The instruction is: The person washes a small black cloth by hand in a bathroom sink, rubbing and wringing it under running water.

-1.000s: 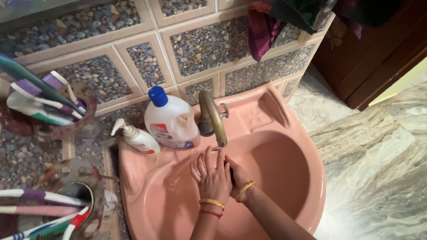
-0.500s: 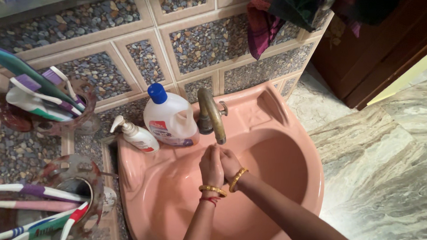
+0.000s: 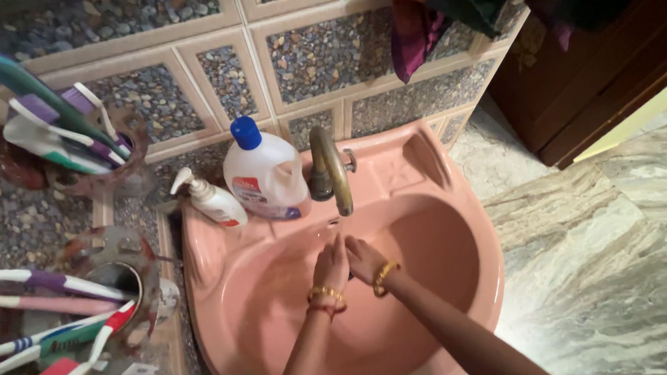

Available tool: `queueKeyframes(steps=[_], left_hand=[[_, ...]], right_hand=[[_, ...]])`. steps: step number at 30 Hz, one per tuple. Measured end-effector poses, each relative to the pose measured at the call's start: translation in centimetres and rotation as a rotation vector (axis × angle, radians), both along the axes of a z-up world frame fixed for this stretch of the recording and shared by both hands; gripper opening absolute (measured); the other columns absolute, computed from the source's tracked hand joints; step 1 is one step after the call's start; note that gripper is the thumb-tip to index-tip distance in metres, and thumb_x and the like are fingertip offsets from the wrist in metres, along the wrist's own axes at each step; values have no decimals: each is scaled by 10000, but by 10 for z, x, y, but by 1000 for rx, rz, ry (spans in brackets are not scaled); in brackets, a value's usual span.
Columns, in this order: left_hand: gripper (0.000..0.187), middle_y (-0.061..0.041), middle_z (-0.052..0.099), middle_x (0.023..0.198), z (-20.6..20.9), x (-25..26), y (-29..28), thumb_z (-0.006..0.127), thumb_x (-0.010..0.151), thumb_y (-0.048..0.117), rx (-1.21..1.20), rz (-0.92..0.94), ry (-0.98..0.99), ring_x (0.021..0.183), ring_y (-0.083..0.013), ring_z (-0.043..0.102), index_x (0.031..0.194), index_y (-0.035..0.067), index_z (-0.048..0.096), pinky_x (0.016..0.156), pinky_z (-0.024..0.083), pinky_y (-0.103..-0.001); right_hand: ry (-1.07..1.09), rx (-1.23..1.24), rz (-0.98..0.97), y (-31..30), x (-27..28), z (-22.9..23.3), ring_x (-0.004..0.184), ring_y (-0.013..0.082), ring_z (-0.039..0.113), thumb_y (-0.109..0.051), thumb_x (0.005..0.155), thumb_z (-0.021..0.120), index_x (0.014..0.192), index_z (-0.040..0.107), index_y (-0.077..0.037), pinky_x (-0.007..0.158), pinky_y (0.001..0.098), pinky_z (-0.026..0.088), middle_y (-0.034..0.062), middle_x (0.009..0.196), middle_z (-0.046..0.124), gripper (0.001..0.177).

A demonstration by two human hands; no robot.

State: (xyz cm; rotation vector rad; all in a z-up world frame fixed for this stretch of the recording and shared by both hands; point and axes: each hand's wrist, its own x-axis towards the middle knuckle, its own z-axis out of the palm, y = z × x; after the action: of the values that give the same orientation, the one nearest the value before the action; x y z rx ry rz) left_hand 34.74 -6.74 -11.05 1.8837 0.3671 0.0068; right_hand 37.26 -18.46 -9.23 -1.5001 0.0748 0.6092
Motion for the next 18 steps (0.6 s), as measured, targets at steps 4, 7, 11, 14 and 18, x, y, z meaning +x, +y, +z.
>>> queueKeyframes(steps=[4,7,11,14,18], left_hand=[[413,-151,706,1136,-55,-24,19,567,1016,387,-379,19,95,1046,-283,704,1185,21,660,876,552,-393],[404,-73,722,1154,-54,-45,28,680,930,309,-513,-47,9,1055,-199,717,1221,32,634,874,586,-343],[384,-29,741,1096,-29,-65,38,781,874,206,-309,-256,-42,1061,-138,688,1193,26,665,826,539,-287],[289,-40,737,951,-16,-74,48,740,914,198,-581,-209,-84,850,-141,691,1106,-7,672,730,586,-306],[238,-64,708,832,5,-84,63,718,982,242,-142,-29,-145,765,-118,627,1028,12,674,709,537,-291]], right_hand=[[113,102,-101,-22,-11,-46,863,224,670,-123,978,525,1135,613,-65,719,372,561,106,1004,658,189],[157,91,-15,-35,-18,-42,931,257,699,-46,958,571,1176,614,-59,767,403,578,122,1075,664,222],[291,383,-144,-33,-28,-7,1032,222,700,-85,975,575,1198,620,-36,888,394,597,114,1135,695,233],[229,387,-164,-37,-35,13,1045,192,677,-100,980,568,1244,627,-54,905,386,571,83,1147,694,274],[120,388,-169,-43,-42,9,1035,195,663,-112,1005,576,1246,627,-44,927,392,555,91,1139,689,255]])
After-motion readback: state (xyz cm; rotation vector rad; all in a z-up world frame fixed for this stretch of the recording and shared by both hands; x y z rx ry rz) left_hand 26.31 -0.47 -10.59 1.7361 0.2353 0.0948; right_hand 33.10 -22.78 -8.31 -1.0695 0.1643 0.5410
